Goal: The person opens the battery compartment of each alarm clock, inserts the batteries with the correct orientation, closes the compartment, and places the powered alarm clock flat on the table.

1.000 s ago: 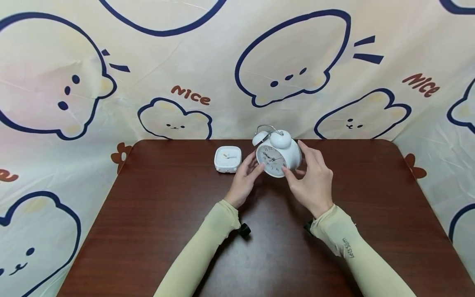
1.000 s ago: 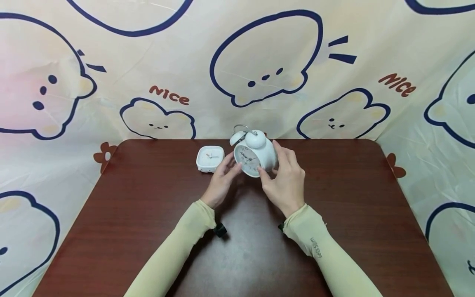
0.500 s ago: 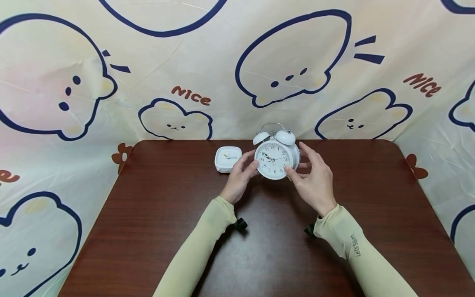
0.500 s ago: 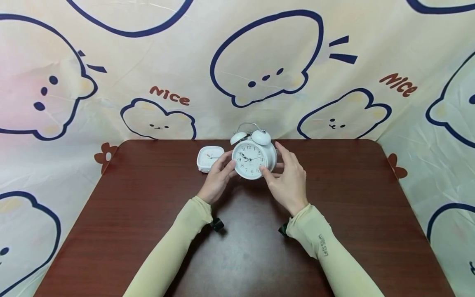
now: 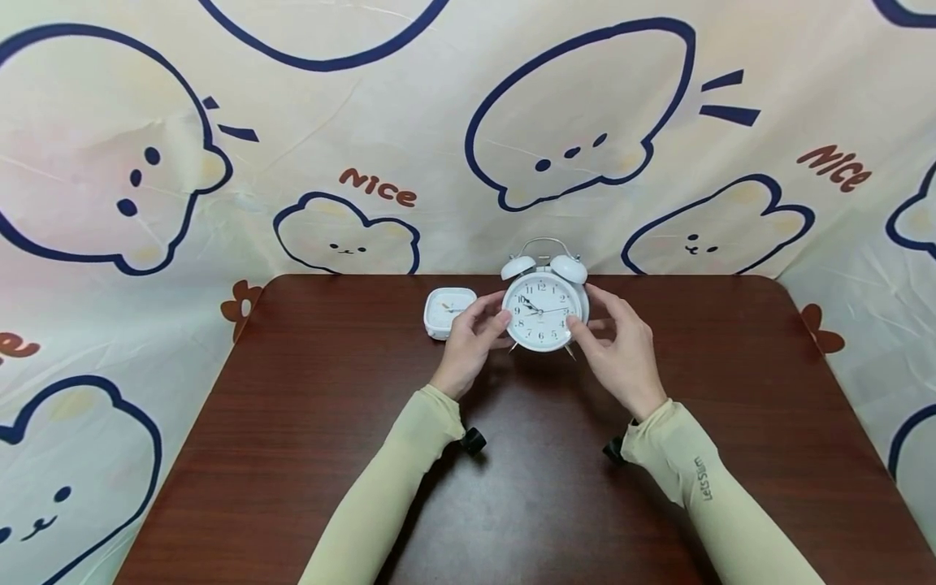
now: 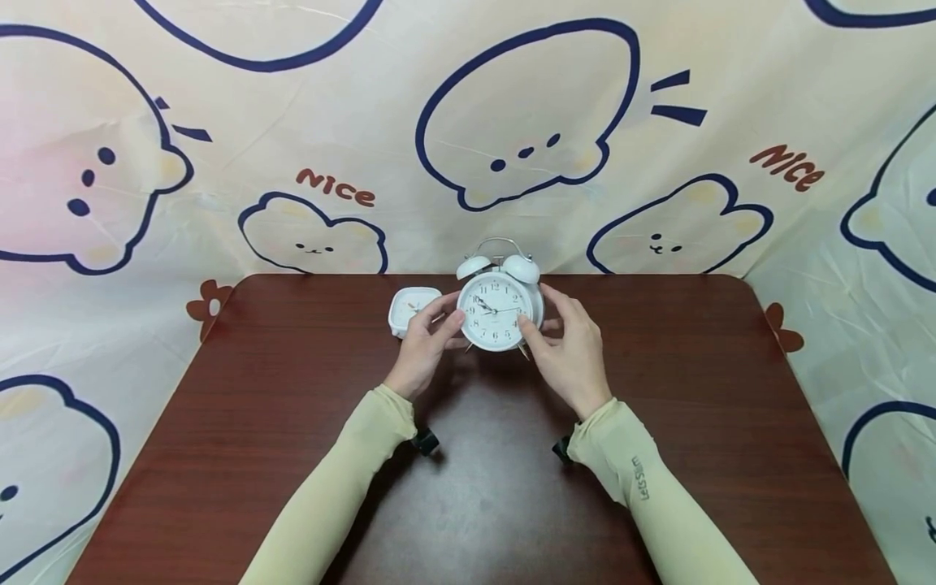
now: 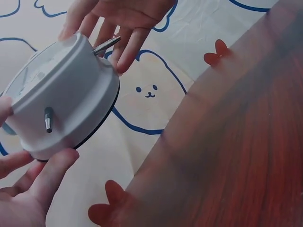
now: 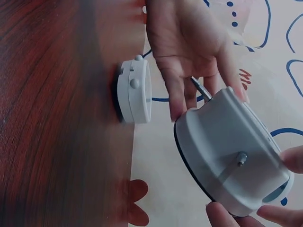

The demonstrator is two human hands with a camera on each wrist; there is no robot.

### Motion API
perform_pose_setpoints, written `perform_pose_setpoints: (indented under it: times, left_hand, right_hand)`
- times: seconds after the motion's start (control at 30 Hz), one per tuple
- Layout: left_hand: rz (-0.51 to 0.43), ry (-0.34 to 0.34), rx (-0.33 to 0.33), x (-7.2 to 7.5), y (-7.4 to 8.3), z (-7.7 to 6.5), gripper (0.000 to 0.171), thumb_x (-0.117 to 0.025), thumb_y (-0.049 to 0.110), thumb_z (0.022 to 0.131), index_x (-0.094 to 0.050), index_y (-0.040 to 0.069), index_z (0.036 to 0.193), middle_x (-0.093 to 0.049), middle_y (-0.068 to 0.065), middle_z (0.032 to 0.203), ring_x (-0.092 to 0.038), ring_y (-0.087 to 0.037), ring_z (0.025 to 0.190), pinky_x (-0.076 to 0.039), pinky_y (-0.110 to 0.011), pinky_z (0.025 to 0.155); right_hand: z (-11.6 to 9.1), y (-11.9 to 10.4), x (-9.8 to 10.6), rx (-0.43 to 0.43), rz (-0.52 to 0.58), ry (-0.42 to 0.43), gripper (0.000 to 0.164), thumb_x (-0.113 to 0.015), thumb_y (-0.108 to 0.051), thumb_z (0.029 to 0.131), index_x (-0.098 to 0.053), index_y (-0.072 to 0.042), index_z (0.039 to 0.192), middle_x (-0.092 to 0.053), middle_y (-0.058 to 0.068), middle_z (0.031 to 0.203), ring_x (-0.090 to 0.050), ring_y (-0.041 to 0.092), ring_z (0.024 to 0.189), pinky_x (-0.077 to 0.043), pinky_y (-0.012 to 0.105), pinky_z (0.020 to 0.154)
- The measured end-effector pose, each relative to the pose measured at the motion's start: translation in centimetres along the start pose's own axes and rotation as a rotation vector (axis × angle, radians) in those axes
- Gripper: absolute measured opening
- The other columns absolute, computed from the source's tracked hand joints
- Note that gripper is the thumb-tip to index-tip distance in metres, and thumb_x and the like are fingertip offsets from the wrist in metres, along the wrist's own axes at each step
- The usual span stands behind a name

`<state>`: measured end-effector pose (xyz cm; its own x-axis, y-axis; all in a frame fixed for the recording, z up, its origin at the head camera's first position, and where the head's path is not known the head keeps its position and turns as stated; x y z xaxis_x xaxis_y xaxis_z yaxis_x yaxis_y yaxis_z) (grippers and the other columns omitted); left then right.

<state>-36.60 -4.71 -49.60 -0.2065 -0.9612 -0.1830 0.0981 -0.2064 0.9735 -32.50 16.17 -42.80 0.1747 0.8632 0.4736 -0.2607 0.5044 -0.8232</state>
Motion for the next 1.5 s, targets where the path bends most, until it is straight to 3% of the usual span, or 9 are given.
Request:
perform_pose_setpoints:
  times: [0.23, 0.47, 0.7, 0.8, 0.97, 1.1, 1.17, 1.27, 1.5]
  left_hand:
    - [0.053, 0.008, 0.003, -0.1, 0.5, -0.1, 0.043, -0.063, 0.012, 0.103, -0.056, 0.000, 0.144, -0.060, -0.014, 0.122, -0.067, -0.009, 0.092, -0.061, -0.025, 0.075]
    - [0.103, 0.006, 0.001, -0.1, 0.6, 0.0, 0.043, -0.067, 0.013, 0.101, -0.058, 0.002, 0.142, -0.060, -0.015, 0.122, -0.068, -0.011, 0.098, -0.062, -0.027, 0.080]
    - [0.084, -0.031, 0.013, -0.2, 0.5, -0.2, 0.048, -0.071, 0.010, 0.098, -0.059, 0.007, 0.144, -0.062, -0.016, 0.124, -0.070, -0.012, 0.100, -0.062, -0.032, 0.087]
    - [0.096, -0.032, -0.005, -0.2, 0.6, -0.2, 0.049, -0.073, 0.007, 0.096, -0.060, 0.010, 0.143, -0.063, -0.015, 0.123, -0.070, -0.013, 0.100, -0.062, -0.032, 0.087]
    - [0.127, -0.024, -0.016, -0.3, 0.8, -0.2, 0.048, -0.073, 0.009, 0.096, -0.061, 0.012, 0.143, -0.065, -0.016, 0.122, -0.071, -0.014, 0.101, -0.062, -0.033, 0.088]
    - [0.161, -0.021, -0.022, -0.3, 0.9, -0.1, 0.049, -0.073, 0.010, 0.097, -0.061, 0.013, 0.144, -0.065, -0.013, 0.131, -0.071, -0.019, 0.104, -0.061, -0.032, 0.090]
    - [0.185, -0.020, -0.026, -0.3, 0.9, 0.0, 0.050, -0.073, 0.010, 0.097, -0.061, 0.014, 0.145, -0.063, -0.010, 0.136, -0.071, -0.022, 0.107, -0.061, -0.031, 0.091]
    - [0.228, -0.025, -0.026, -0.2, 0.7, 0.1, 0.050, -0.073, 0.012, 0.098, -0.060, 0.016, 0.146, -0.061, -0.007, 0.142, -0.071, -0.027, 0.113, -0.059, -0.029, 0.094]
    - [0.276, -0.032, -0.022, -0.1, 0.3, 0.2, 0.052, -0.072, 0.013, 0.098, -0.057, 0.016, 0.148, -0.058, -0.008, 0.146, -0.069, -0.031, 0.119, -0.058, -0.031, 0.096]
  right_hand:
    - [0.2, 1.1, -0.3, -0.052, -0.037, -0.039, 0.053, -0.067, -0.033, 0.102, -0.056, -0.008, 0.147, -0.064, 0.015, 0.141, -0.074, 0.031, 0.100, -0.049, 0.010, 0.073]
    - [0.5, 1.9, -0.5, -0.053, -0.003, -0.061, 0.049, -0.067, -0.029, 0.102, -0.059, -0.002, 0.142, -0.071, 0.020, 0.119, -0.071, 0.027, 0.093, -0.051, 0.009, 0.071]
    - [0.6, 3.1, -1.0, -0.066, 0.101, -0.105, 0.048, -0.064, -0.023, 0.104, -0.056, 0.003, 0.143, -0.069, 0.025, 0.117, -0.065, -0.002, 0.082, -0.059, 0.016, 0.069]
    - [0.7, 3.1, -1.0, -0.072, 0.139, -0.113, 0.048, -0.064, -0.023, 0.104, -0.055, 0.003, 0.144, -0.068, 0.027, 0.118, -0.064, -0.006, 0.082, -0.060, 0.017, 0.069]
    - [0.8, 3.1, -0.8, -0.075, 0.123, -0.105, 0.047, -0.065, -0.024, 0.104, -0.057, 0.000, 0.144, -0.069, 0.026, 0.123, -0.071, 0.010, 0.087, -0.059, 0.015, 0.070]
    - [0.8, 3.2, -0.6, -0.074, 0.043, -0.092, 0.047, -0.066, -0.027, 0.103, -0.060, -0.001, 0.143, -0.067, 0.021, 0.135, -0.068, 0.028, 0.113, -0.057, 0.026, 0.092]
    - [0.9, 3.3, -0.6, -0.074, 0.024, -0.090, 0.047, -0.066, -0.028, 0.103, -0.061, -0.002, 0.142, -0.064, 0.019, 0.140, -0.062, 0.030, 0.127, -0.051, 0.039, 0.106]
    - [1.0, 3.4, -0.7, -0.074, 0.027, -0.089, 0.048, -0.067, -0.029, 0.102, -0.062, -0.001, 0.141, -0.062, 0.018, 0.143, -0.054, 0.033, 0.137, -0.042, 0.054, 0.114]
    - [1.3, 4.1, -1.1, -0.088, 0.015, -0.090, 0.047, -0.069, -0.027, 0.102, -0.063, -0.002, 0.140, -0.063, 0.017, 0.143, -0.053, 0.032, 0.139, -0.039, 0.051, 0.118]
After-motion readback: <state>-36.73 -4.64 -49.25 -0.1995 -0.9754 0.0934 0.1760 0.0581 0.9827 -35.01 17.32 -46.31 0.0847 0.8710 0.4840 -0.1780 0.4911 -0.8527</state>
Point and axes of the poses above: each hand's wrist, its own z-axis towards the middle knuckle, its own x-axis out of the back of the hand, y = z × x, the point moved 10 cm from there along z, towards the middle knuckle
